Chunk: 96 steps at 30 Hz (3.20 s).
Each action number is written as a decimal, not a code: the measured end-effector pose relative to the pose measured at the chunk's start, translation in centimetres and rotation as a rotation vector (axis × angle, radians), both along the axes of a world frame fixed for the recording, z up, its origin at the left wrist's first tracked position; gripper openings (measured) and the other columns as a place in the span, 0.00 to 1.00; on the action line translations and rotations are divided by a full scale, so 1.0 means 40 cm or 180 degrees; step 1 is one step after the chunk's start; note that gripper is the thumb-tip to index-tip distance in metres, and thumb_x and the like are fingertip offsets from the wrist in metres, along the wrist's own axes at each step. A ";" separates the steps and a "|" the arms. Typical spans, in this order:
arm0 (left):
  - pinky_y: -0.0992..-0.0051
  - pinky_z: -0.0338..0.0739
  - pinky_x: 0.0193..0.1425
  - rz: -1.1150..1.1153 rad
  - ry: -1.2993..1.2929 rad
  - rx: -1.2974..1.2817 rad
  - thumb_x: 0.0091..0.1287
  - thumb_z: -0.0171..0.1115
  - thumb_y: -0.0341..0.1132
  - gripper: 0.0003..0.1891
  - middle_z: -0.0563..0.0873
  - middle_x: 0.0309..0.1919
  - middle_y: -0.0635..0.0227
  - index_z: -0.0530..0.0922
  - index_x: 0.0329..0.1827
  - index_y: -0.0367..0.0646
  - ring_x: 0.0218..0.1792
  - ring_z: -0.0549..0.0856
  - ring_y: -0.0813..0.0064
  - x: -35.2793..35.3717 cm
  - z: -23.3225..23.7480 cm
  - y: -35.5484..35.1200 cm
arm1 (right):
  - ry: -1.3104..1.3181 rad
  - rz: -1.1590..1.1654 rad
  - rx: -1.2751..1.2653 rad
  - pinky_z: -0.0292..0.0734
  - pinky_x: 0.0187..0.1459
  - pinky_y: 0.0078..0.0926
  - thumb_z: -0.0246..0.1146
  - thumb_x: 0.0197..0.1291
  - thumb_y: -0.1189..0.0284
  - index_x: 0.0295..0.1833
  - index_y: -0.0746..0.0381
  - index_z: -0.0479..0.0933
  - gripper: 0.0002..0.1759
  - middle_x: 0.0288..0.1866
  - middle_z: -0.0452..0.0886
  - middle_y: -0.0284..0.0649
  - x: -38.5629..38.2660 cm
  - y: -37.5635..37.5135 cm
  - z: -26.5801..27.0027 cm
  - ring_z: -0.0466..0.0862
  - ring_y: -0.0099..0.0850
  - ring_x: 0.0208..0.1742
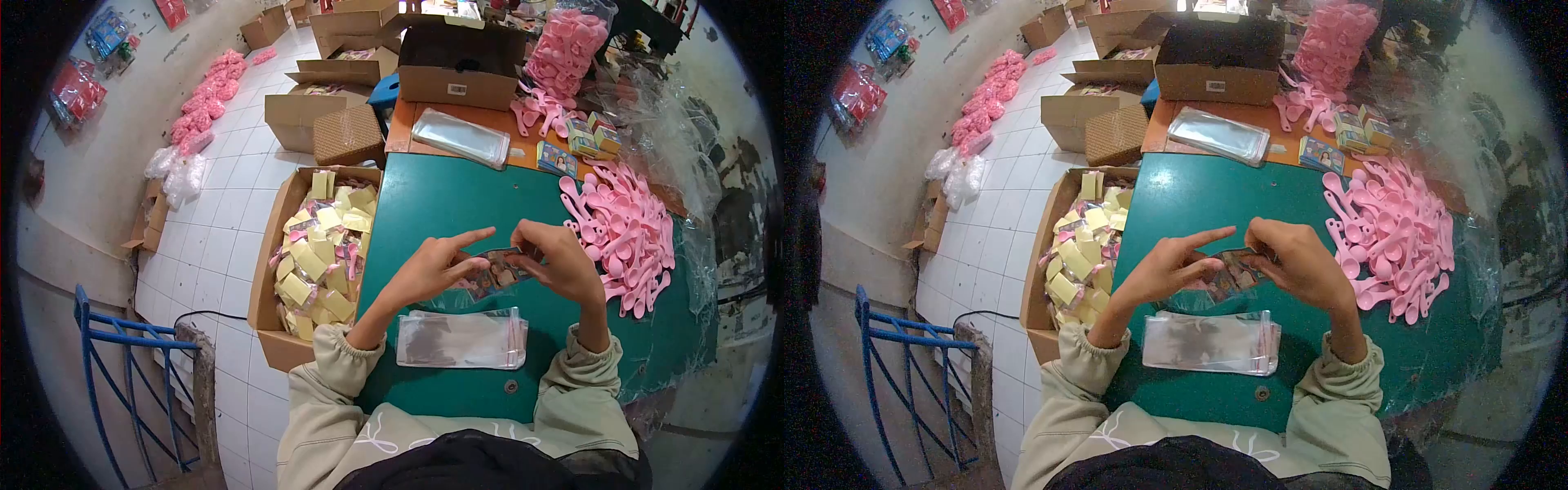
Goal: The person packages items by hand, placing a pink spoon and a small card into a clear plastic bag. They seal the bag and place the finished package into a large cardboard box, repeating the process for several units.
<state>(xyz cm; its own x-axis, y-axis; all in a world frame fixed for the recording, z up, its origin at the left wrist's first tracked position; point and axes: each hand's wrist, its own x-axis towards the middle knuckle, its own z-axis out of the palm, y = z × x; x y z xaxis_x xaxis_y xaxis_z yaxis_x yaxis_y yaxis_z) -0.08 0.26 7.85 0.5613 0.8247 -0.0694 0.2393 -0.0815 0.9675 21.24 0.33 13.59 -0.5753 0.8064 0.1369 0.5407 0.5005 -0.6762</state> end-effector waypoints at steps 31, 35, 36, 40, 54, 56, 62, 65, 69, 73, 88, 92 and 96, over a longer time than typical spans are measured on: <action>0.71 0.75 0.26 0.0657 0.0165 0.1052 0.62 0.61 0.44 0.17 0.83 0.22 0.56 0.80 0.48 0.42 0.20 0.82 0.62 0.022 -0.054 0.016 | 0.0034 0.0311 -0.0568 0.73 0.29 0.25 0.65 0.53 0.75 0.37 0.67 0.72 0.09 0.27 0.78 0.42 -0.024 0.033 -0.062 0.80 0.30 0.25; 0.67 0.75 0.25 0.0912 0.0311 0.1168 0.61 0.62 0.48 0.27 0.82 0.20 0.56 0.70 0.59 0.43 0.21 0.82 0.55 0.038 -0.070 -0.001 | 0.0346 0.0238 -0.0263 0.73 0.32 0.28 0.67 0.49 0.74 0.37 0.66 0.73 0.12 0.28 0.78 0.45 -0.052 0.037 -0.109 0.78 0.37 0.27; 0.66 0.75 0.25 0.0997 0.0379 0.1171 0.60 0.62 0.49 0.30 0.82 0.19 0.56 0.67 0.61 0.44 0.22 0.82 0.54 0.041 -0.067 -0.004 | 0.0276 0.0247 -0.0134 0.73 0.32 0.29 0.67 0.48 0.75 0.37 0.66 0.74 0.11 0.28 0.78 0.45 -0.054 0.040 -0.124 0.78 0.37 0.27; 0.63 0.73 0.25 0.1133 0.0762 0.1528 0.60 0.61 0.53 0.33 0.81 0.18 0.59 0.62 0.63 0.45 0.20 0.80 0.54 0.036 -0.102 0.004 | 0.0232 0.0124 -0.0351 0.73 0.30 0.28 0.68 0.46 0.75 0.34 0.65 0.76 0.10 0.26 0.77 0.43 -0.050 0.038 -0.138 0.77 0.33 0.26; 0.79 0.81 0.39 0.0691 -0.1015 -0.0533 0.64 0.61 0.34 0.23 0.83 0.38 0.68 0.67 0.61 0.43 0.38 0.82 0.80 -0.079 -0.102 0.030 | 0.0799 -0.0500 -0.1396 0.61 0.24 0.17 0.70 0.49 0.67 0.21 0.62 0.71 0.16 0.17 0.72 0.29 0.040 0.101 -0.120 0.69 0.15 0.23; 0.79 0.81 0.38 0.0650 -0.1090 -0.0509 0.65 0.61 0.36 0.21 0.83 0.38 0.68 0.69 0.60 0.42 0.38 0.82 0.80 -0.074 -0.109 0.029 | 0.0697 -0.0672 -0.1332 0.62 0.24 0.18 0.70 0.50 0.68 0.23 0.63 0.73 0.14 0.18 0.74 0.29 0.035 0.096 -0.110 0.70 0.15 0.23; 0.80 0.81 0.38 0.0605 -0.1199 -0.0402 0.68 0.57 0.38 0.15 0.82 0.38 0.69 0.76 0.52 0.39 0.36 0.80 0.84 -0.076 -0.155 0.037 | 0.1026 -0.0538 -0.1584 0.67 0.27 0.16 0.69 0.51 0.72 0.28 0.64 0.77 0.09 0.22 0.77 0.30 0.020 0.098 -0.118 0.74 0.17 0.25; 0.80 0.81 0.38 0.0578 -0.1100 -0.0592 0.69 0.56 0.40 0.15 0.82 0.37 0.69 0.77 0.50 0.38 0.35 0.80 0.84 -0.085 -0.130 0.029 | 0.1134 -0.0510 -0.1745 0.67 0.28 0.16 0.68 0.51 0.73 0.30 0.65 0.78 0.08 0.24 0.77 0.29 0.017 0.090 -0.098 0.73 0.16 0.26; 0.78 0.81 0.40 0.0365 -0.1268 -0.0895 0.69 0.55 0.41 0.19 0.81 0.40 0.68 0.72 0.59 0.41 0.37 0.80 0.83 -0.083 -0.126 0.028 | 0.1074 -0.0353 -0.1608 0.69 0.31 0.16 0.67 0.50 0.75 0.31 0.66 0.78 0.05 0.25 0.78 0.30 0.036 0.099 -0.121 0.74 0.17 0.28; 0.75 0.80 0.46 0.1045 -0.1328 -0.0456 0.70 0.53 0.44 0.27 0.80 0.46 0.63 0.60 0.69 0.47 0.43 0.80 0.79 -0.058 -0.170 0.040 | 0.0734 -0.0864 -0.0753 0.72 0.32 0.17 0.65 0.49 0.78 0.32 0.67 0.78 0.05 0.25 0.79 0.32 0.035 0.098 -0.124 0.76 0.17 0.29; 0.68 0.82 0.47 0.0635 -0.1980 -0.1619 0.69 0.54 0.31 0.35 0.78 0.52 0.54 0.43 0.73 0.48 0.51 0.81 0.67 -0.014 -0.180 0.018 | 0.0952 -0.0721 -0.1767 0.78 0.35 0.23 0.63 0.59 0.71 0.64 0.64 0.61 0.29 0.45 0.80 0.46 -0.032 0.108 -0.243 0.82 0.29 0.37; 0.70 0.82 0.45 0.0691 -0.1428 -0.1590 0.70 0.51 0.30 0.35 0.80 0.48 0.51 0.40 0.73 0.49 0.48 0.83 0.67 -0.018 -0.177 0.003 | 0.1811 -0.0750 -0.1956 0.76 0.31 0.18 0.62 0.59 0.75 0.64 0.63 0.60 0.28 0.40 0.80 0.41 -0.031 0.124 -0.276 0.80 0.24 0.33; 0.69 0.82 0.44 0.0624 -0.1236 -0.1468 0.71 0.50 0.33 0.35 0.82 0.45 0.50 0.38 0.74 0.52 0.46 0.84 0.65 -0.028 -0.193 -0.018 | 0.0666 -0.1077 -0.0358 0.76 0.36 0.24 0.63 0.56 0.74 0.58 0.62 0.67 0.24 0.38 0.77 0.40 -0.034 0.114 -0.265 0.79 0.28 0.35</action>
<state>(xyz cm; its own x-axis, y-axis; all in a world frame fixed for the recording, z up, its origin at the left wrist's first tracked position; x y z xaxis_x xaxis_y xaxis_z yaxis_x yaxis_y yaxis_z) -1.21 -0.47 0.14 0.4585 0.8487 -0.2638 -0.1681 0.3743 0.9119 19.89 4.89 2.97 -0.2442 0.9619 0.1229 0.5070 0.2347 -0.8294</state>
